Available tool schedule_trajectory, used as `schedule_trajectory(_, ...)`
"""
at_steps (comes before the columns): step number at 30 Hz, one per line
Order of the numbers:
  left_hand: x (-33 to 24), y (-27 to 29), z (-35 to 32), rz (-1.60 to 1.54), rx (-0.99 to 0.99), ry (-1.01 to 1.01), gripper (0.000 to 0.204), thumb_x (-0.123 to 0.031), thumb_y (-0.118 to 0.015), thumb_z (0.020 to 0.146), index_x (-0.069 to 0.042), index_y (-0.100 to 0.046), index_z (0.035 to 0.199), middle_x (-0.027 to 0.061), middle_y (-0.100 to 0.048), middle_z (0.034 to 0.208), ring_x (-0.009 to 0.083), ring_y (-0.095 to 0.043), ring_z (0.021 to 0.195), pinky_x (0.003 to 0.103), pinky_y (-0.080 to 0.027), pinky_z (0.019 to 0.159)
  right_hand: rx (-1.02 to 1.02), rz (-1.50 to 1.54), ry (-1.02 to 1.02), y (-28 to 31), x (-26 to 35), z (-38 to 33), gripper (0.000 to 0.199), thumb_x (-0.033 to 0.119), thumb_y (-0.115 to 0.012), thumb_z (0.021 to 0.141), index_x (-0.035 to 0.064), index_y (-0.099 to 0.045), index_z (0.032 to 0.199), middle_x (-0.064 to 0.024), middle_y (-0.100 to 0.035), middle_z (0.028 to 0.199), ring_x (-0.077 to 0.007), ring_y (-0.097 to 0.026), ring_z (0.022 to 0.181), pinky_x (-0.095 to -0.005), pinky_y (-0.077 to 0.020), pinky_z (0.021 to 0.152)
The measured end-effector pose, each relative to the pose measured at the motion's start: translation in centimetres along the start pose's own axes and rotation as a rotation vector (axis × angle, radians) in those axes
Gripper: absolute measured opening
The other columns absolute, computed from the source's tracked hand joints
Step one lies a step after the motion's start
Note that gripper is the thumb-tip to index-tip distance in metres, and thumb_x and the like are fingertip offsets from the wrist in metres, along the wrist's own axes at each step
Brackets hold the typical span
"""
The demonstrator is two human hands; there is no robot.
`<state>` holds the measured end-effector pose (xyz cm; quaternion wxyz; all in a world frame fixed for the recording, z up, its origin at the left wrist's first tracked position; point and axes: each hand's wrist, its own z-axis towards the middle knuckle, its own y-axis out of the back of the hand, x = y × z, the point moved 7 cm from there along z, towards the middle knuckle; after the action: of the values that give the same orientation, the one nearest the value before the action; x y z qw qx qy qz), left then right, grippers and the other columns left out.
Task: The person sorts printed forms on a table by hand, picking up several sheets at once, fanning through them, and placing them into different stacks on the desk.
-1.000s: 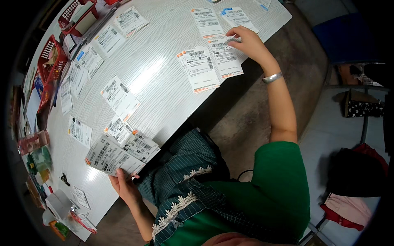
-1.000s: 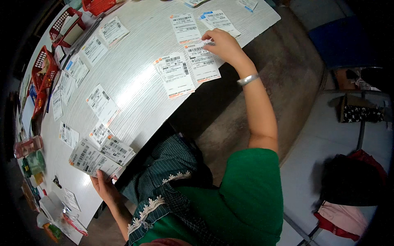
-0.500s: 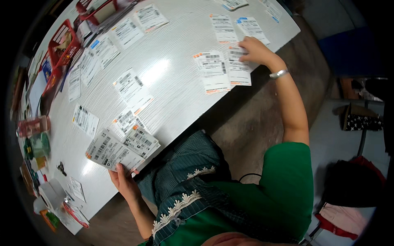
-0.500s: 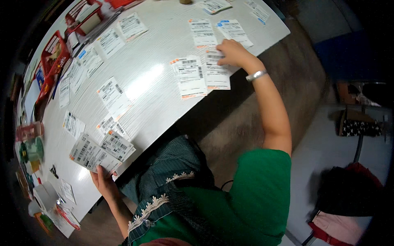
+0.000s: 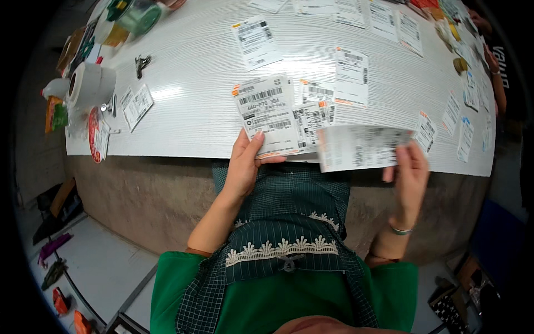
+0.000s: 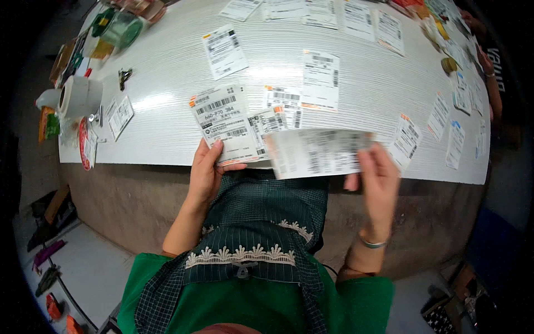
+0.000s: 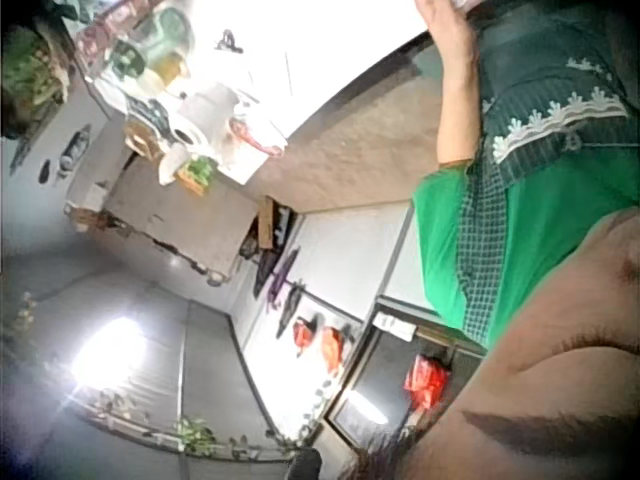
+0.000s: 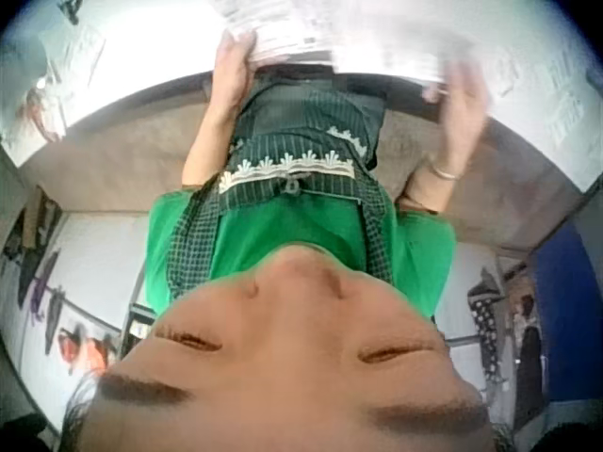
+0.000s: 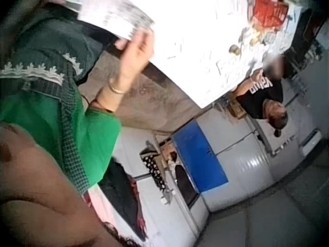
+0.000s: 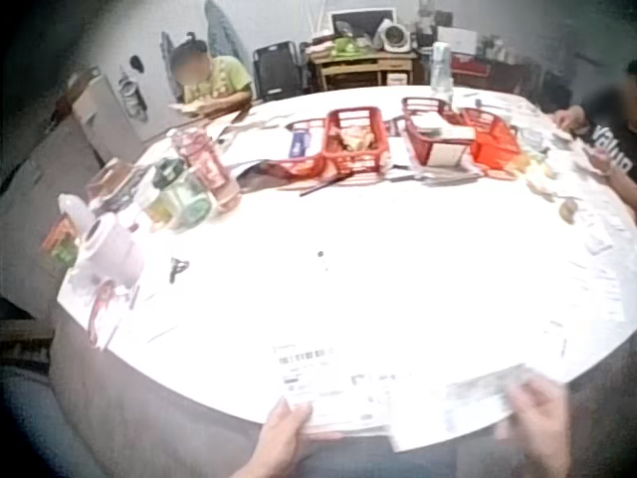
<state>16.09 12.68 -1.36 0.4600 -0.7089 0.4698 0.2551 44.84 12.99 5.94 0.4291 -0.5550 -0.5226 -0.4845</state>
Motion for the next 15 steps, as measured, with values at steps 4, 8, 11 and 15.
schedule_trajectory(4, -0.2, 1.2, -0.8, -0.072, -0.028, -0.045, 0.036, -0.015, -0.037, 0.095, 0.002, -0.031, 0.126, 0.0178, -0.052, 0.116, 0.0239, -0.062, 0.093, 0.030, -0.059, 0.066, 0.075, -0.023, -0.130, -8.7, -2.7, 0.0, 0.019, 0.013, -0.044, 0.094, -0.0002, -0.057, 0.097, -0.0017, -0.055, 0.062, -0.0055, -0.050, 0.049, -0.0173, -0.0387, 0.044)
schedule_trajectory(8, -0.3, 3.7, -2.5, -0.080, -0.113, -0.084, 0.037, -0.014, -0.038, 0.094, 0.002, -0.030, 0.127, 0.0199, -0.051, 0.115, 0.0270, -0.061, 0.094, 0.033, -0.060, 0.065, 0.331, -0.120, -0.079, -15.4, -3.8, -0.6, 0.020, 0.013, -0.047, 0.092, -0.0027, -0.057, 0.100, -0.0059, -0.058, 0.062, -0.0082, -0.054, 0.052, -0.0209, -0.0428, 0.049)
schedule_trajectory(11, -1.1, 7.3, -3.7, -0.071, -0.211, -0.167, 0.039, -0.014, -0.039, 0.094, 0.001, -0.029, 0.128, 0.0193, -0.051, 0.116, 0.0268, -0.061, 0.095, 0.033, -0.060, 0.064, 0.184, -0.591, 0.144, -13.4, -2.8, 4.2, 0.019, 0.013, -0.056, 0.085, -0.0007, -0.059, 0.097, -0.0129, -0.063, 0.075, -0.0197, -0.061, 0.063, -0.0295, -0.0490, 0.058)
schedule_trajectory(15, -2.6, 11.3, -4.4, -0.044, -0.327, -0.281, 0.038, -0.013, -0.038, 0.095, 0.002, -0.030, 0.128, 0.0183, -0.051, 0.115, 0.0242, -0.061, 0.093, 0.032, -0.060, 0.065, 0.194, -1.200, 0.405, -12.2, -1.2, 10.0, 0.031, 0.015, -0.068, 0.072, 0.0015, -0.058, 0.098, -0.0118, -0.059, 0.092, -0.0242, -0.060, 0.081, -0.0335, -0.0508, 0.065)
